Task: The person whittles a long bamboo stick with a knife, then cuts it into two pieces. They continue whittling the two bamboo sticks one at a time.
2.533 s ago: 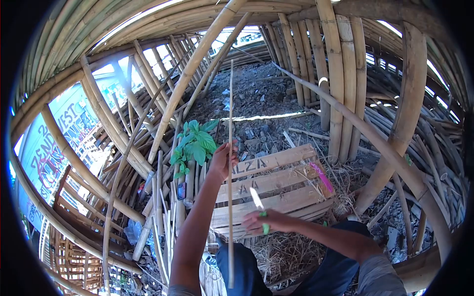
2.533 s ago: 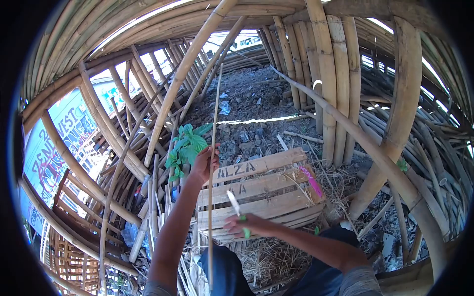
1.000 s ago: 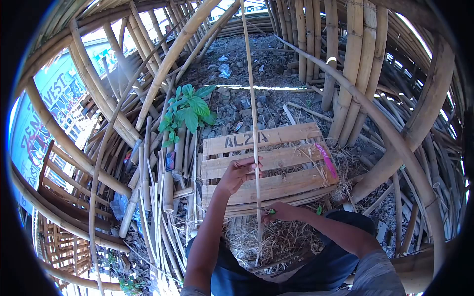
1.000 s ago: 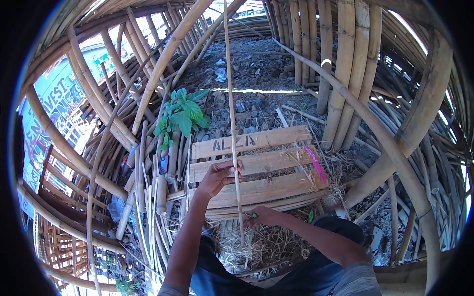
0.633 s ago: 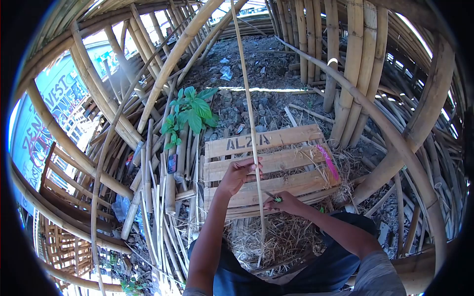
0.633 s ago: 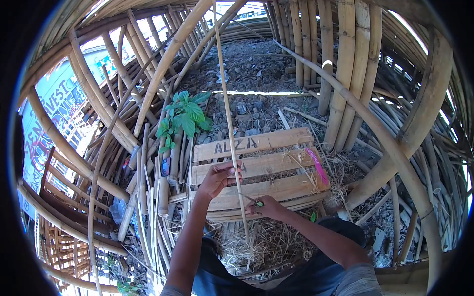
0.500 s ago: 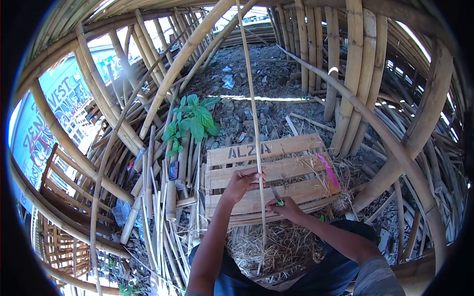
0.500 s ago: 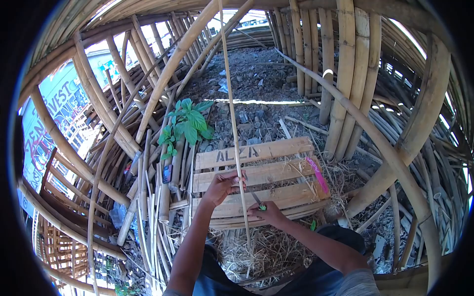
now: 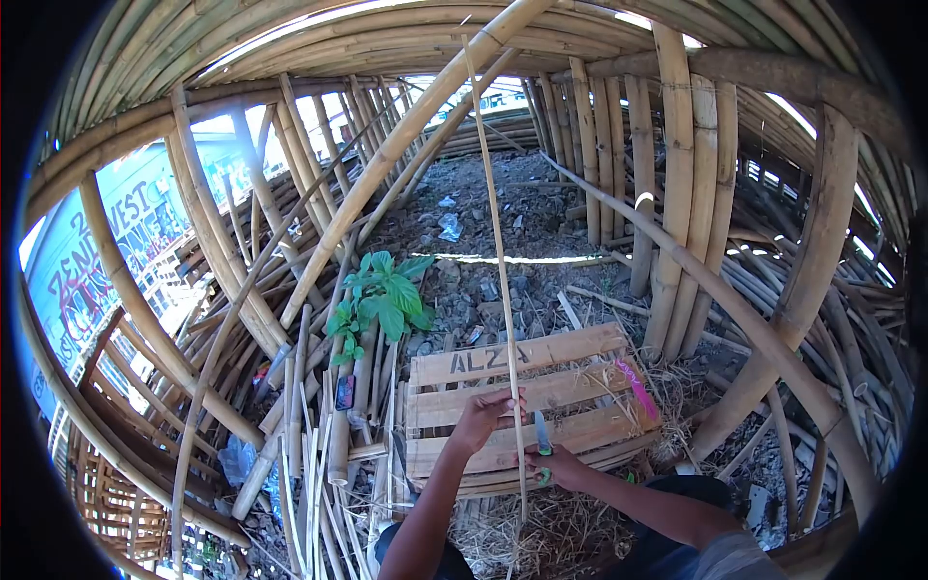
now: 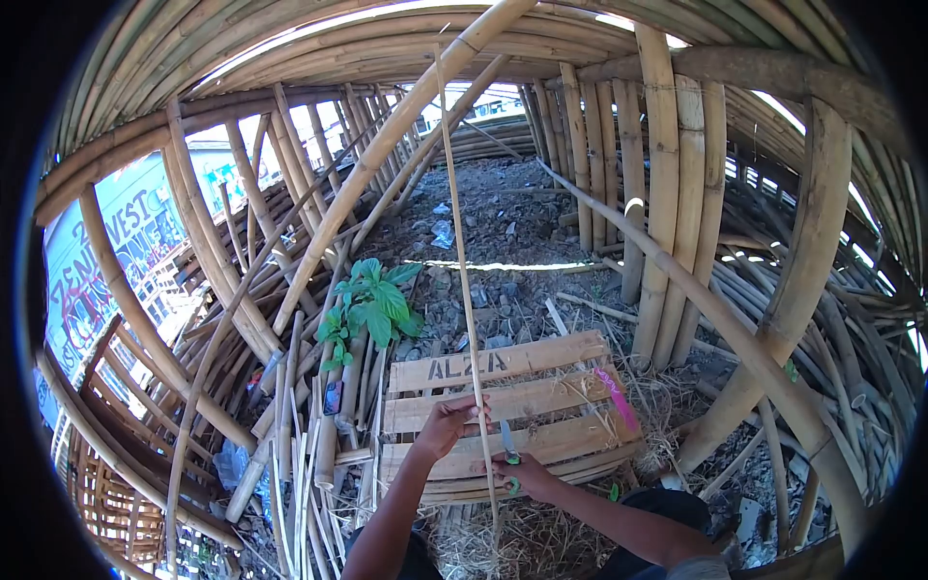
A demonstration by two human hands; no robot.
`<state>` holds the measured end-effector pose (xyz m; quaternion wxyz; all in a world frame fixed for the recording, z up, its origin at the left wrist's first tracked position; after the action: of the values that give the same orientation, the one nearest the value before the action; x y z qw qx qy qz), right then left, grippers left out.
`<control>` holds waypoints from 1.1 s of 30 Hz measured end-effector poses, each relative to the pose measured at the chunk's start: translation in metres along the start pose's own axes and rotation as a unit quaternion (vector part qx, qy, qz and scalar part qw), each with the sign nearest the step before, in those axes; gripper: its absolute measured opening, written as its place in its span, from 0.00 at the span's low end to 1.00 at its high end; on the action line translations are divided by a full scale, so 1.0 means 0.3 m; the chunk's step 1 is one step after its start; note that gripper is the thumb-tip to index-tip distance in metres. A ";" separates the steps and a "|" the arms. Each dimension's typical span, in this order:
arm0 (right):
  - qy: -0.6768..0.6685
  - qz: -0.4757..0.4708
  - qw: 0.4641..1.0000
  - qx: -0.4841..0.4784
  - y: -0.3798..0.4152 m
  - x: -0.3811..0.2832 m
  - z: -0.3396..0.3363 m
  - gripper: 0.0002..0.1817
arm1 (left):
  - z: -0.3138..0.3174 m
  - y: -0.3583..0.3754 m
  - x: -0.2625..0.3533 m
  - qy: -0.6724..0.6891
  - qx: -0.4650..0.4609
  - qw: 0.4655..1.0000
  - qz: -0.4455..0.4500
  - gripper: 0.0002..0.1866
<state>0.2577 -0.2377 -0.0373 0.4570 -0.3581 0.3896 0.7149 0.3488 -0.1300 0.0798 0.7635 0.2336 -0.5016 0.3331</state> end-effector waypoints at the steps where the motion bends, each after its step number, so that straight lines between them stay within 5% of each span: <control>1: -0.013 0.001 1.000 0.003 0.000 0.003 -0.001 0.10 | 0.002 0.002 -0.001 0.000 -0.001 1.000 0.001 0.14; 33: -0.018 0.002 1.000 0.007 -0.029 0.047 -0.048 0.12 | -0.005 -0.012 -0.030 -0.007 0.016 1.000 -0.012 0.13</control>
<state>0.2635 -0.2427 -0.0579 0.4654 -0.3413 0.3864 0.7195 0.3500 -0.1338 0.0709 0.7602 0.2543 -0.4986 0.3299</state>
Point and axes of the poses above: each hand's wrist, its own y-axis away from the middle knuckle, its own z-axis out of the palm, x = y × z, the point moved 6 cm from there along -y, towards the middle knuckle, and after that the axes turned 4 degrees about -z, right-handed, at the moved point
